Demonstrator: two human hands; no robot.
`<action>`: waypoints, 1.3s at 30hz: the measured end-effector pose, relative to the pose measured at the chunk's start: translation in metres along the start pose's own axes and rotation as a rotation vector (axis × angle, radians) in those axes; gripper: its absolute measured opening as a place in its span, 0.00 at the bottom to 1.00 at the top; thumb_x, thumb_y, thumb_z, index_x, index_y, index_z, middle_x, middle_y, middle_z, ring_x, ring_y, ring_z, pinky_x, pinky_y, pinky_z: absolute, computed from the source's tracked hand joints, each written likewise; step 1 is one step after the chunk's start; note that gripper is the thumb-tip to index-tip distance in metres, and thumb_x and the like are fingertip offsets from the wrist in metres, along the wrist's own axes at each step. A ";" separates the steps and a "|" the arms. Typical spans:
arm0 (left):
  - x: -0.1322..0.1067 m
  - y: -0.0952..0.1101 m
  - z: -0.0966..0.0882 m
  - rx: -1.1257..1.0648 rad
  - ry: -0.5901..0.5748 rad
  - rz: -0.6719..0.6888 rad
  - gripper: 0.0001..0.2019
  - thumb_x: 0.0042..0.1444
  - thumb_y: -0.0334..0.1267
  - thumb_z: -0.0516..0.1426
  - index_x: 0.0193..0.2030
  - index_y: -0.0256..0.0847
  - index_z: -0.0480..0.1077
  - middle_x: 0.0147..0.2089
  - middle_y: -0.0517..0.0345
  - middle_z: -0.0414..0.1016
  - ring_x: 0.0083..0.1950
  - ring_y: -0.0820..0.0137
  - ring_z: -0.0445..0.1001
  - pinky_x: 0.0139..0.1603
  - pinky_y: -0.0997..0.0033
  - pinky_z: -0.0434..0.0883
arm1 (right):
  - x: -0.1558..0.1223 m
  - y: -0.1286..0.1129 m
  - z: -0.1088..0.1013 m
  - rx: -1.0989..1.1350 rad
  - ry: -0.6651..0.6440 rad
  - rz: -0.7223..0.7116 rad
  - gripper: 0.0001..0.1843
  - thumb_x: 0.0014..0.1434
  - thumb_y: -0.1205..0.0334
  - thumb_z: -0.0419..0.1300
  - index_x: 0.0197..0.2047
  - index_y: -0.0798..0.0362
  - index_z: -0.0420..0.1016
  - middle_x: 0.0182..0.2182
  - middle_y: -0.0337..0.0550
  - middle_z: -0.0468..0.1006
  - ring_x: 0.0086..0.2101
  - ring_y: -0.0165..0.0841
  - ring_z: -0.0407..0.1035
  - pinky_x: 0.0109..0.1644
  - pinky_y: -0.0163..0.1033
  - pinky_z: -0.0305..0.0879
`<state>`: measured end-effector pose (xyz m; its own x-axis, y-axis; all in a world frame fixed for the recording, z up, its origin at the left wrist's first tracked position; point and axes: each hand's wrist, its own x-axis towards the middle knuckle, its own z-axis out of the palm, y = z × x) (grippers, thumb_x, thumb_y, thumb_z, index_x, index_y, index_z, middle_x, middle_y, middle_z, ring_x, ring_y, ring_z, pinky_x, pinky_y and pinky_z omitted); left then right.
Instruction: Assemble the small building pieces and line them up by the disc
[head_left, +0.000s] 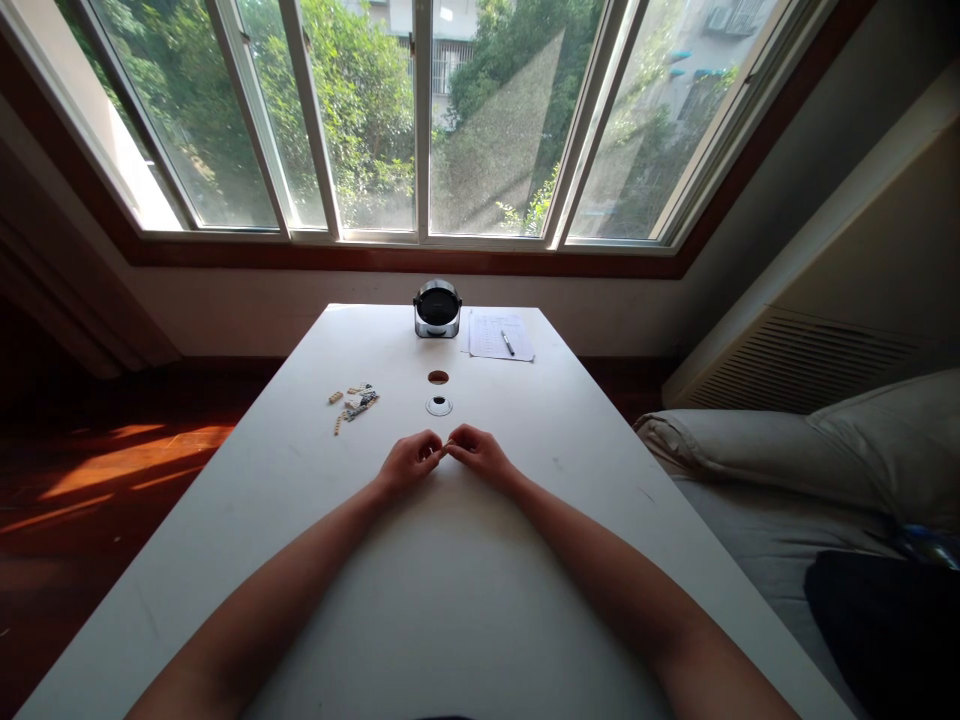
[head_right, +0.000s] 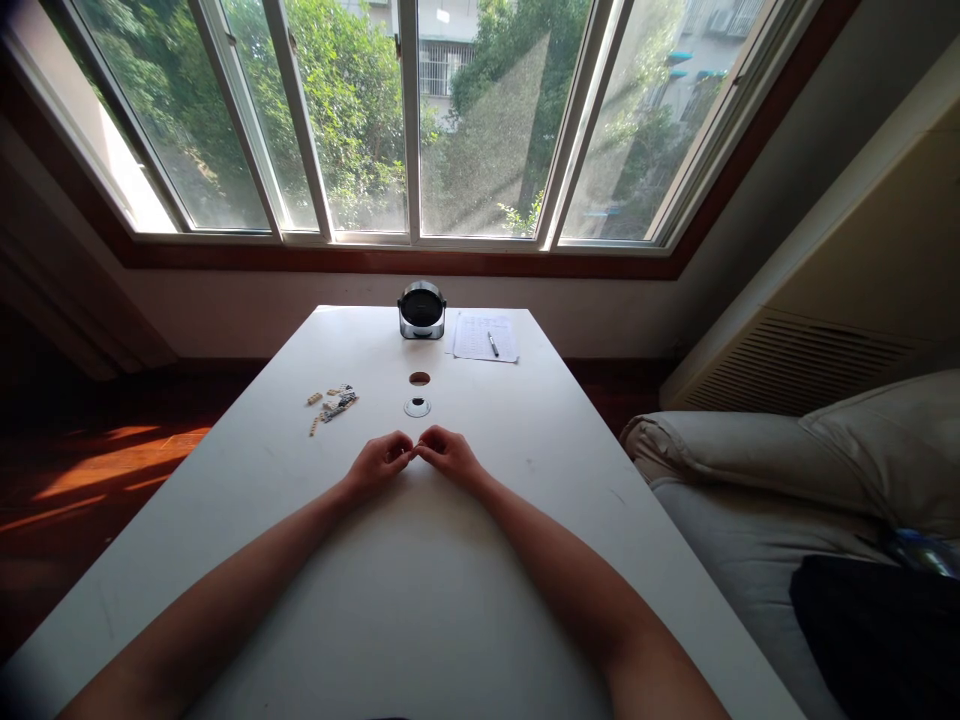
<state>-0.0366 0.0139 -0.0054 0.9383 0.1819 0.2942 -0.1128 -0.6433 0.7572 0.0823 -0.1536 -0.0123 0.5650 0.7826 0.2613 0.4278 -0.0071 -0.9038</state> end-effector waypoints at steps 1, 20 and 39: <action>0.000 0.001 0.000 0.004 0.004 0.009 0.09 0.60 0.44 0.57 0.36 0.41 0.73 0.29 0.62 0.72 0.30 0.73 0.67 0.32 0.74 0.64 | 0.000 0.000 0.000 -0.013 0.002 0.002 0.17 0.59 0.46 0.62 0.37 0.52 0.73 0.29 0.38 0.73 0.29 0.30 0.64 0.34 0.36 0.61; 0.000 -0.002 -0.003 -0.061 0.130 0.033 0.08 0.61 0.43 0.57 0.40 0.41 0.71 0.35 0.59 0.76 0.32 0.73 0.71 0.37 0.72 0.69 | 0.001 0.001 0.002 -0.238 -0.029 -0.067 0.10 0.60 0.55 0.62 0.33 0.52 0.76 0.33 0.41 0.73 0.32 0.30 0.66 0.36 0.35 0.63; 0.001 -0.005 0.001 0.015 0.017 0.049 0.06 0.60 0.40 0.57 0.37 0.42 0.73 0.36 0.59 0.75 0.33 0.73 0.72 0.35 0.73 0.69 | 0.001 0.001 0.003 -0.095 -0.021 -0.020 0.11 0.60 0.52 0.61 0.35 0.52 0.73 0.30 0.38 0.75 0.28 0.29 0.66 0.33 0.34 0.63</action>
<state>-0.0347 0.0162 -0.0094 0.9261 0.1627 0.3404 -0.1529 -0.6631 0.7328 0.0813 -0.1506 -0.0135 0.5412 0.7960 0.2711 0.5045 -0.0495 -0.8620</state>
